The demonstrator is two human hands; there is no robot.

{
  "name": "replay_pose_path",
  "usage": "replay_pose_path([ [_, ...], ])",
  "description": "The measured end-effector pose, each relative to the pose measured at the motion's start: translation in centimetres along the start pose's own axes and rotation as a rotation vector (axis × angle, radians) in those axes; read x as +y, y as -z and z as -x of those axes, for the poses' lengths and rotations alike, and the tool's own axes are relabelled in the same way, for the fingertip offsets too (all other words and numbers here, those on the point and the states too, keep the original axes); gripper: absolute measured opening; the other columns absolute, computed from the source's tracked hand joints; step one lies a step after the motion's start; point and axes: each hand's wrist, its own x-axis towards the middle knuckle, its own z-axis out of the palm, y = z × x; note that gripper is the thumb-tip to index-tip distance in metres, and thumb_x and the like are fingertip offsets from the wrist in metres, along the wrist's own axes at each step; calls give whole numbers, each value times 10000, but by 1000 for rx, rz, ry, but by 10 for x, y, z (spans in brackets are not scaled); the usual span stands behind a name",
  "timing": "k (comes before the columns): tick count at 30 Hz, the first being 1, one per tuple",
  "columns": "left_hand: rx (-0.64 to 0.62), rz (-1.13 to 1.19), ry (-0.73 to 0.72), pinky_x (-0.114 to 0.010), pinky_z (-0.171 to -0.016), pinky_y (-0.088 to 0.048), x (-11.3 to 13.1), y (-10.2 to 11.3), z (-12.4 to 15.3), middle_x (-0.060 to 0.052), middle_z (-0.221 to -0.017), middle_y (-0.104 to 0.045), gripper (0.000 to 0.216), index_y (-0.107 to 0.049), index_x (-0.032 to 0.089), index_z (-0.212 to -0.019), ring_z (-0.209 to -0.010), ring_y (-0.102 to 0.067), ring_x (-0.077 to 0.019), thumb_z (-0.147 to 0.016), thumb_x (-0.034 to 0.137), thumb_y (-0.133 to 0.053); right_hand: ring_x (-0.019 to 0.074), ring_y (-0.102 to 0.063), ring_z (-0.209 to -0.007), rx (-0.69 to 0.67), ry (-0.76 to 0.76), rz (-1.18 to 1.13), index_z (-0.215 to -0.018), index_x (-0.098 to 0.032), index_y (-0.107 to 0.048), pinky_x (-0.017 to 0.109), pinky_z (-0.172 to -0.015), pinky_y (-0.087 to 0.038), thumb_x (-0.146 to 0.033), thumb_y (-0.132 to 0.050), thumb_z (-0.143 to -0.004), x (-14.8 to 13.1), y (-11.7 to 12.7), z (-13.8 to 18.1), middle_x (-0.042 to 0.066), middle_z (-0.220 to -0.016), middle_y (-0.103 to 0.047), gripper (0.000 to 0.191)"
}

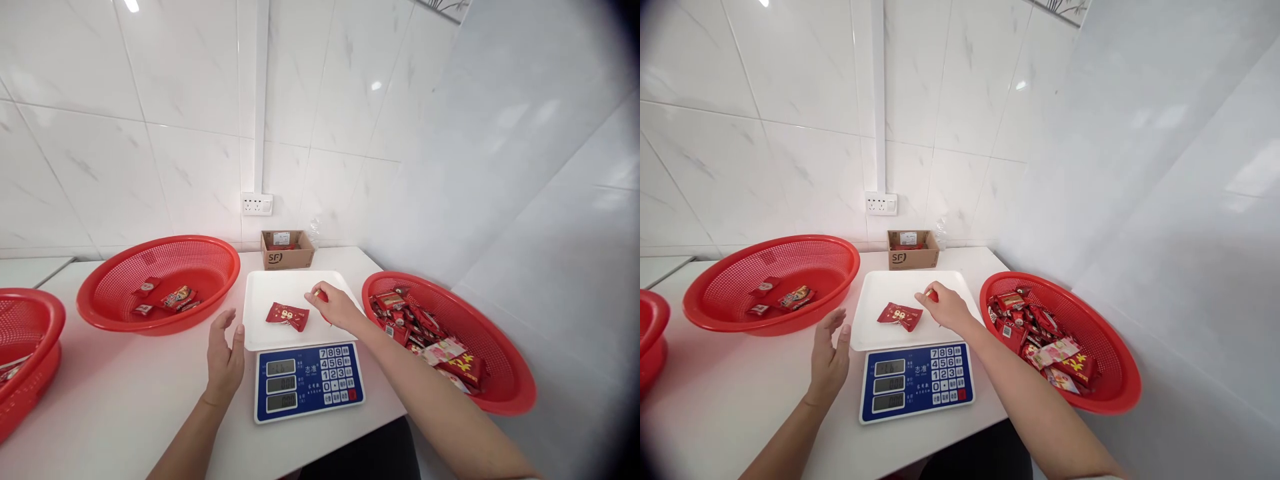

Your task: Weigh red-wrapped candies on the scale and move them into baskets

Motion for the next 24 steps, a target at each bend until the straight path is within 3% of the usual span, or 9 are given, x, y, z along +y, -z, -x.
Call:
replay_pose_path([
  [6, -4, -17, 25, -424, -948, -415, 2, 1, -1, -121, -1205, -523, 384, -453, 188, -1210, -1112, -503, -231, -891, 398, -417, 90, -426, -451, 57, 2, -205, -651, -216, -468, 198, -393, -332, -639, -404, -795, -7, -3, 2, -59, -527, -417, 451],
  [11, -7, -27, 14, -433, -942, -415, 3, 0, -1, -126, -1198, -525, 392, -463, 182, -1202, -1106, -502, -237, -888, 411, -415, 91, -418, -414, 19, -72, -480, -832, -212, -509, 214, -394, -373, -677, -326, -804, -9, -6, 4, -68, -512, -433, 501],
  [14, -12, -33, 10, -438, -945, -412, 3, 0, -1, -122, -1193, -524, 379, -469, 187, -1195, -1103, -500, -235, -891, 406, -412, 91, -470, -479, 10, -84, -628, -848, -213, -498, 222, -455, -419, -652, -413, -789, -8, -9, 7, -53, -584, -487, 451],
  [20, -26, -58, -22, -433, -951, -404, 1, 0, -2, -117, -1186, -524, 353, -477, 192, -1178, -1101, -491, -228, -894, 390, -411, 138, -598, -776, -5, -61, -807, -936, -235, -503, 272, -653, -486, -559, -596, -724, -8, -12, 14, 17, -914, -615, 398],
  [24, -25, -78, -22, -426, -946, -405, 0, 1, -2, -107, -1165, -535, 344, -490, 197, -1165, -1095, -498, -230, -894, 393, -408, 136, -592, -762, -11, -46, -808, -873, -215, -536, 271, -679, -462, -474, -671, -684, -10, -10, 21, 21, -904, -641, 348],
])
